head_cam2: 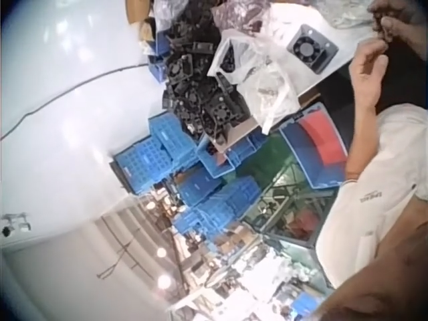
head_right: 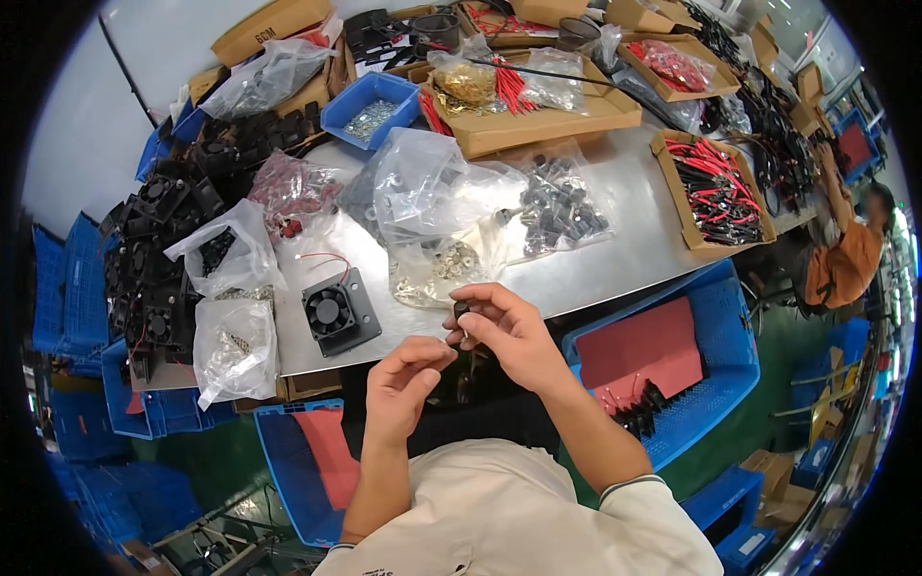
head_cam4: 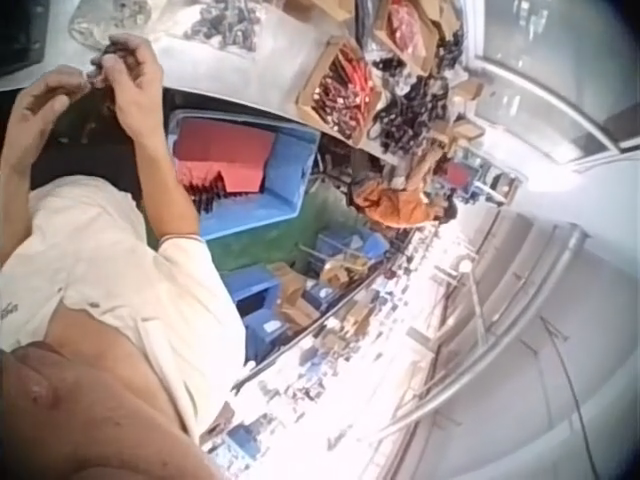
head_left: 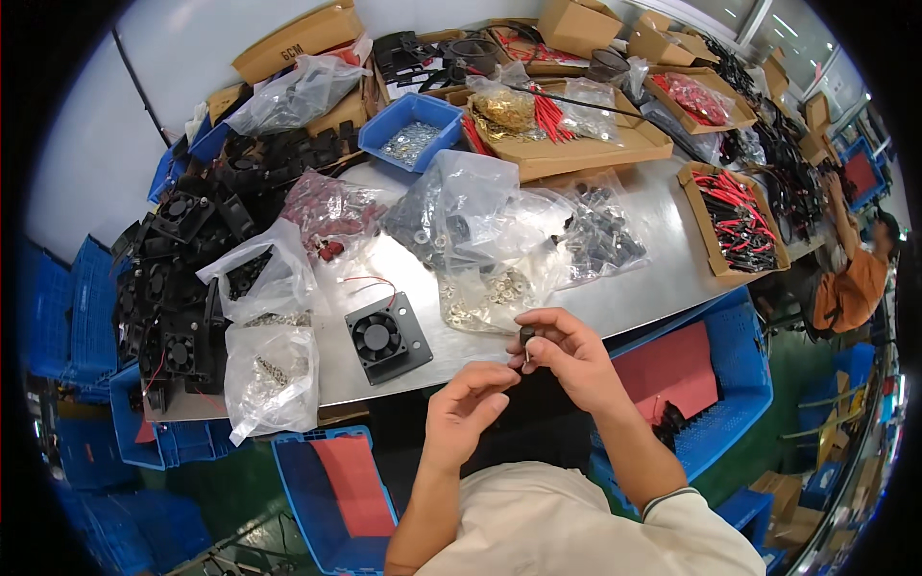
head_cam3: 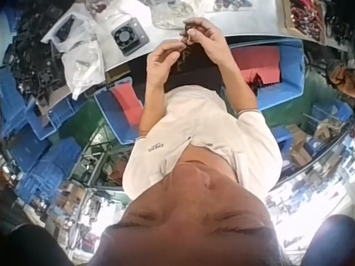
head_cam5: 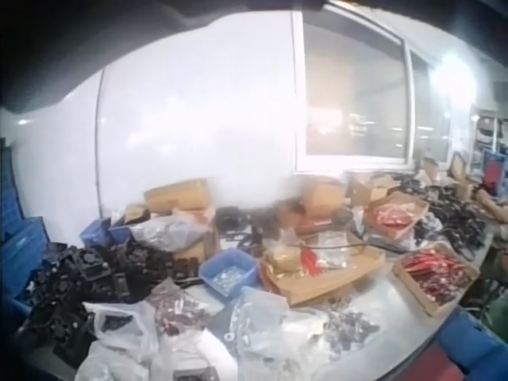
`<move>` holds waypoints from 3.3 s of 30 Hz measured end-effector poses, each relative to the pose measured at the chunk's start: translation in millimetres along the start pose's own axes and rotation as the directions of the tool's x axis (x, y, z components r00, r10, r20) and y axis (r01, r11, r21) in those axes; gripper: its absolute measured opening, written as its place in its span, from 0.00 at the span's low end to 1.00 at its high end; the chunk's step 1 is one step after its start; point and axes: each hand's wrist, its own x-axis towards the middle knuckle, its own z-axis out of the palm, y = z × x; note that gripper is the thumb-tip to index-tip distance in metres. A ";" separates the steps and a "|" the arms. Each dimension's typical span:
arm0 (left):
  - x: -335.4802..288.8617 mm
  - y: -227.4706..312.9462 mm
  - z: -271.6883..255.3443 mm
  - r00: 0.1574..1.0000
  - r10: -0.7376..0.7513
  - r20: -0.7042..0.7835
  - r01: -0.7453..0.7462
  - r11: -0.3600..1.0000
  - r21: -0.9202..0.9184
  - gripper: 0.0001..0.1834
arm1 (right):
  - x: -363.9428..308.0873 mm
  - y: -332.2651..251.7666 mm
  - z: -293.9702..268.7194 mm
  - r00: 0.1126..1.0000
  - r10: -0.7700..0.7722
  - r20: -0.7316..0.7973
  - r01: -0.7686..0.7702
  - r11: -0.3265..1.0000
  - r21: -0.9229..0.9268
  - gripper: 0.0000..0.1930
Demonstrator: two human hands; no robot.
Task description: Assembling electronic cooling fans by manually attaching small components to the fan housing.
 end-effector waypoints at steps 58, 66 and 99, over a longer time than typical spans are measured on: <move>99.1 197.9 16.1 0.728 0.686 0.000 -0.545 0.578 -0.608 0.13 | -81.7 308.0 120.3 0.084 0.569 0.818 -0.456 0.752 -0.476 0.15; 69.8 164.6 -15.8 0.803 0.579 -0.142 -0.578 0.698 -0.423 0.13 | -56.1 179.3 100.2 0.140 0.583 0.800 -0.254 0.802 -0.541 0.20; 99.1 266.3 -26.0 0.687 0.723 0.075 -0.614 0.632 -0.473 0.11 | -93.4 190.7 170.7 -0.036 -0.069 0.997 -0.989 0.143 -0.026 0.43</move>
